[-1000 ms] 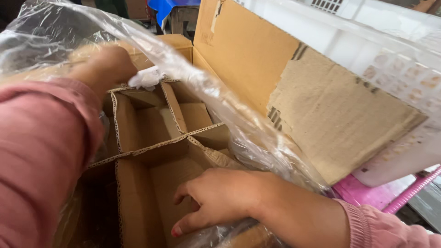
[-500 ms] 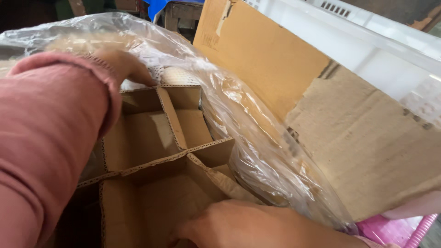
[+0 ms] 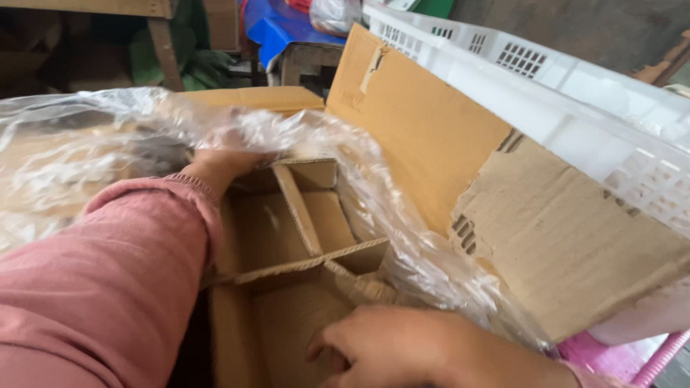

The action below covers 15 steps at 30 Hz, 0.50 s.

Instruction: The person removes yellow pears from a cardboard box, unwraps each from white foam netting, and places them into a white plastic crate. The person handles the pears one at a time, inspecting them briefly before transferring them.

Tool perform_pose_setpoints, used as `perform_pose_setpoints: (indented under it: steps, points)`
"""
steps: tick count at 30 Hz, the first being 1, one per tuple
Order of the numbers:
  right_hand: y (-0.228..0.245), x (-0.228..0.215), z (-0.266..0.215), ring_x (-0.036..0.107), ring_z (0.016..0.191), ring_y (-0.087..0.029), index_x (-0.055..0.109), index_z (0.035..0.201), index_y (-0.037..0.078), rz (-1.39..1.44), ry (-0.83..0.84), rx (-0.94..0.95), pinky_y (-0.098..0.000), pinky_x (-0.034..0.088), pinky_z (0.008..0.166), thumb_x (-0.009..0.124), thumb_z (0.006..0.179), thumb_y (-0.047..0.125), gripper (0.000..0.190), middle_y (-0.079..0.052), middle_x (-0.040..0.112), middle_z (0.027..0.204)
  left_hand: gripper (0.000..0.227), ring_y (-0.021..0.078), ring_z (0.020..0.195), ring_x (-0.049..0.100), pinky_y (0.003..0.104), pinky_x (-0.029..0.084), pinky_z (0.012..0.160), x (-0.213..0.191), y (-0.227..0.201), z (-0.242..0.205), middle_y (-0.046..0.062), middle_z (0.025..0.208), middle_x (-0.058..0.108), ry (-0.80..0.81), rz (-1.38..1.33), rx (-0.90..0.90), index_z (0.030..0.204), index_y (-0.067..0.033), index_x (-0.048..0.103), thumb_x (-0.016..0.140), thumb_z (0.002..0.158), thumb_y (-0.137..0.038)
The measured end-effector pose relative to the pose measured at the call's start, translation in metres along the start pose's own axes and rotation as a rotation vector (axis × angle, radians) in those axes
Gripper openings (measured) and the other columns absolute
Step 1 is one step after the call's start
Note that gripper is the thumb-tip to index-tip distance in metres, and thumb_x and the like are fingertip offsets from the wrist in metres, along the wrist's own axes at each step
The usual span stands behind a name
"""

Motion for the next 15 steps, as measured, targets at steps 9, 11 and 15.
perform_pose_setpoints:
  steps: [9,11,15]
  points:
    - [0.0,-0.018,-0.001,0.073,0.099,-0.023,0.067,0.121,0.013,0.185,-0.345,-0.099,-0.0373,0.058,0.086,0.067,0.083,0.061,0.062,-0.008,0.077,0.105,0.085,0.0297,0.104,0.072,0.039,0.056,0.089,-0.104,-0.082,-0.139,0.018,0.114,0.074,-0.147,-0.486,-0.178,0.132,-0.0047,0.054,0.092,0.067,-0.044]
    - [-0.003,-0.036,-0.008,0.073,0.094,-0.024,0.064,0.112,0.009,0.546,-0.562,-0.196,-0.041,0.061,0.078,0.065,0.085,0.057,0.055,-0.007,0.072,0.111,0.064,0.0229,0.089,0.075,0.037,0.061,0.074,-0.091,-0.113,-0.172,0.014,0.11,0.078,0.001,-1.006,-0.178,0.126,-0.002,0.064,0.083,0.073,-0.033]
    - [-0.028,-0.043,-0.022,0.071,0.099,-0.023,0.047,0.122,0.01,1.217,-0.753,-0.2,-0.0469,0.061,0.078,0.063,0.088,0.052,0.057,-0.01,0.061,0.121,0.066,0.0221,0.087,0.07,0.04,0.058,0.066,-0.086,-0.126,-0.231,0.014,0.109,0.072,-0.041,-1.196,-0.32,0.131,-0.0049,0.05,0.08,0.076,-0.027]
Point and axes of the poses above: each hand's wrist, its own z-axis towards the middle knuckle, its own x-axis out of the palm, y = z × x, the point moved 8 cm from there along z, towards the middle knuckle
